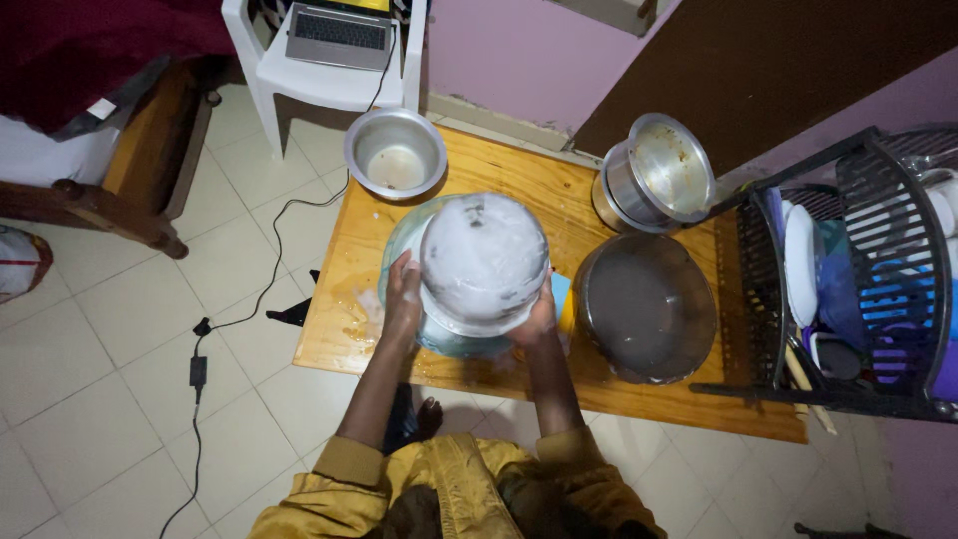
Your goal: The person washes a pot in a basin filled with soapy water, scrubbing both the interior and exterior surfaces by hand.
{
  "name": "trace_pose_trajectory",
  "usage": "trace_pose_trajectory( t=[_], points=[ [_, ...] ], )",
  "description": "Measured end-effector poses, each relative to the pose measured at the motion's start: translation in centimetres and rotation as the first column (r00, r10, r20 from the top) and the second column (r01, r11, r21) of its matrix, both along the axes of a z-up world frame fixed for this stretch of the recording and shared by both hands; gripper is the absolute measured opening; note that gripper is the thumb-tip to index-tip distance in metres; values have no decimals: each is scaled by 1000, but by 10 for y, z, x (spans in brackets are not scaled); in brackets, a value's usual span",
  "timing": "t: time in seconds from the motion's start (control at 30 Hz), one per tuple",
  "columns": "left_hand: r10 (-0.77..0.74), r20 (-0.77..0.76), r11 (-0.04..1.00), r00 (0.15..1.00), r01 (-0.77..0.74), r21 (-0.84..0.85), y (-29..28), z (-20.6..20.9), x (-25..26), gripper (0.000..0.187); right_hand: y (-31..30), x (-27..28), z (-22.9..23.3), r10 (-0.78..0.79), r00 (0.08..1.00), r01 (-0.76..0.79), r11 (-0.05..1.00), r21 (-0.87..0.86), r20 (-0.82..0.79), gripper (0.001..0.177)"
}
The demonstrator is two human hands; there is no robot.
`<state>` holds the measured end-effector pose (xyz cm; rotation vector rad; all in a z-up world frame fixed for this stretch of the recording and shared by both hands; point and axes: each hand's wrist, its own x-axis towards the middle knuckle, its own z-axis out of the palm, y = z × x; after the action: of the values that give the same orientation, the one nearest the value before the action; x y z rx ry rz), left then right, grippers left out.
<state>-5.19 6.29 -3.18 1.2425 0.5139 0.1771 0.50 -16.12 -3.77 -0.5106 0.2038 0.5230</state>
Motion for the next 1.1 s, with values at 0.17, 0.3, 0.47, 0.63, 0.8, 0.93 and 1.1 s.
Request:
trace_pose_trajectory(
  t=[0.17, 0.3, 0.47, 0.63, 0.8, 0.93, 1.1],
  points=[
    [-29, -53, 688, 998, -18, -726, 13, 8, 1, 59, 2, 0, -12, 35, 998, -34, 999, -24, 55, 74],
    [-32, 59, 659, 998, 66, -749, 8, 39, 0, 57, 5, -7, -33, 98, 995, -98, 995, -15, 19, 74],
    [28, 28, 810, 999, -6, -586, 13, 82, 8, 47, 22, 1, -50, -92, 989, 105, 988, -111, 116, 70],
    [-17, 146, 925, 989, 71, -372, 19, 90, 11, 49, 33, 35, -45, -144, 954, 172, 981, -86, 263, 66],
    [-68, 288, 957, 955, 144, -251, 14, 82, 12, 59, 43, 59, -62, 64, 935, -27, 994, -110, 348, 63],
    [-133, 75, 979, 988, 143, -146, 12, 77, 6, 75, 20, 52, -83, 217, 917, -182, 974, -134, 335, 61],
    [-129, 115, 980, 985, 145, -138, 7, 63, 6, 80, 2, 96, -96, 265, 852, -258, 963, -79, 452, 60]
  ],
)
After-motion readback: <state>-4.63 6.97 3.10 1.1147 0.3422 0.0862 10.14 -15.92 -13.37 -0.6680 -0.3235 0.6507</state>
